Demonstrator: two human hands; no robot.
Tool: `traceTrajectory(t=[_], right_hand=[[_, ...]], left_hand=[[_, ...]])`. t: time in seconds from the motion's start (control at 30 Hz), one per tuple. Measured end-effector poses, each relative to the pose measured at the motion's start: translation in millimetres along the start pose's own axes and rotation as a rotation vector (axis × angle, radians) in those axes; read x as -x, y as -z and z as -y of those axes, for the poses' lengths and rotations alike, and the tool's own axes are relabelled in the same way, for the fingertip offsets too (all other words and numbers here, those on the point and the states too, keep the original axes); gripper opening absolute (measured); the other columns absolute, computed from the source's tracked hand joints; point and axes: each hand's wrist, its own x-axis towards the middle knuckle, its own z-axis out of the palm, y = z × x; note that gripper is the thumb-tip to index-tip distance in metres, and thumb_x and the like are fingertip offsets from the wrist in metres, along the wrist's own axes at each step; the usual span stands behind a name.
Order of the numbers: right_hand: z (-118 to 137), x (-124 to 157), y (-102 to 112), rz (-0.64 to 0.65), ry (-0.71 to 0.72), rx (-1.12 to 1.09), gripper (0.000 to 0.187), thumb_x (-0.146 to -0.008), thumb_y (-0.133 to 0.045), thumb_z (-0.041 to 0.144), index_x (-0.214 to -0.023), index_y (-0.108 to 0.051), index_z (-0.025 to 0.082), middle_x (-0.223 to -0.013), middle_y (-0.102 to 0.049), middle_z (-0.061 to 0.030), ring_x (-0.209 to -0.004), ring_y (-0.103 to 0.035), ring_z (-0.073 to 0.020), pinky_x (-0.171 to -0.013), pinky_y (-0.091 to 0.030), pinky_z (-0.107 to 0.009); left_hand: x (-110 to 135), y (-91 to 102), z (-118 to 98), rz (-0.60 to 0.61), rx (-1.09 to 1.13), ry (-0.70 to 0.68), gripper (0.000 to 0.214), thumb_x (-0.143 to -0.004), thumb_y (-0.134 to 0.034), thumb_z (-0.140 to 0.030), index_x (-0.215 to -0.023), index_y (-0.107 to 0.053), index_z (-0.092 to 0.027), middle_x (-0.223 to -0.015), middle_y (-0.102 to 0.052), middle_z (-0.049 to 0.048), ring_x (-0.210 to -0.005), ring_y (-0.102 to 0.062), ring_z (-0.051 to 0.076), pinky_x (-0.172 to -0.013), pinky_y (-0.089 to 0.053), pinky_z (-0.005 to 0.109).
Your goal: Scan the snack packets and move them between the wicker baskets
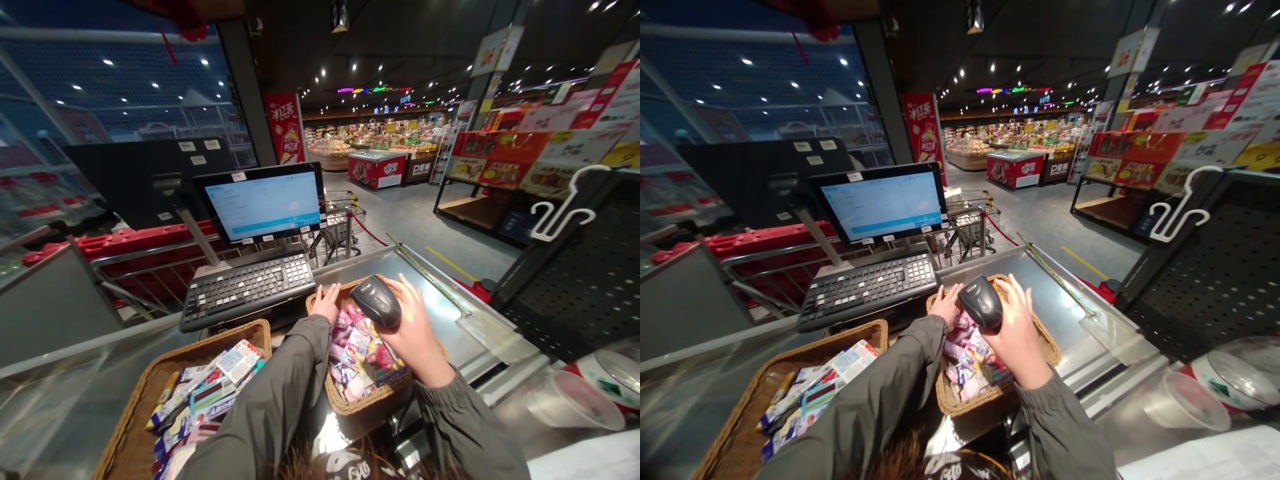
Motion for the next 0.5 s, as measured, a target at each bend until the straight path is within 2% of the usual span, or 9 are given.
traceTrajectory(t=[0.1, 0.3, 0.37, 0.5], right_hand=[[0.6, 1.5, 3.6, 0.004, -0.008, -0.003, 0.047, -0.073, -0.062, 0.027, -0.118, -0.06, 0.016, -0.135, -0.054, -0.0171, -0.143, -0.032, -0.0406, -0.112, -0.023, -0.071], [2.1, 5.9, 8.6, -0.017, 0.004, -0.001, 0.041, -0.075, -0.062, 0.027, -0.114, -0.062, 0.017, -0.133, -0.055, -0.0167, -0.143, -0.032, -0.0383, -0.115, -0.022, -0.067], [3.3, 8.1, 9.6, -0.012, 0.002, 0.004, 0.041, -0.076, -0.061, 0.027, -0.115, -0.061, 0.017, -0.133, -0.055, -0.0172, -0.143, -0.032, -0.0378, -0.115, -0.023, -0.066], [3.6, 13.7, 10.3, 0.008, -0.023, 0.017, 0.042, -0.076, -0.061, 0.024, -0.117, -0.06, 0.017, -0.135, -0.054, -0.0169, -0.144, -0.03, -0.0376, -0.115, -0.022, -0.067]], left_hand=[[0.8, 2.1, 1.8, 0.025, -0.009, -0.008, 0.021, -0.068, -0.073, -0.018, -0.089, -0.076, -0.018, -0.165, -0.01, 0.0081, -0.152, -0.011, 0.032, -0.119, -0.002, 0.061], [-4.9, -1.3, -6.1, -0.001, -0.008, 0.061, 0.026, -0.074, -0.065, -0.012, -0.098, -0.074, -0.018, -0.165, -0.011, 0.008, -0.152, -0.013, 0.028, -0.119, -0.004, 0.059], [-6.1, -2.4, -9.0, -0.025, -0.001, 0.079, 0.027, -0.075, -0.065, -0.014, -0.1, -0.074, -0.019, -0.165, -0.013, 0.0077, -0.152, -0.013, 0.029, -0.119, -0.006, 0.061], [-3.6, -1.5, -9.2, -0.08, 0.023, 0.058, 0.022, -0.07, -0.073, -0.023, -0.092, -0.074, -0.02, -0.164, -0.018, 0.0087, -0.151, -0.016, 0.032, -0.118, -0.009, 0.063]])
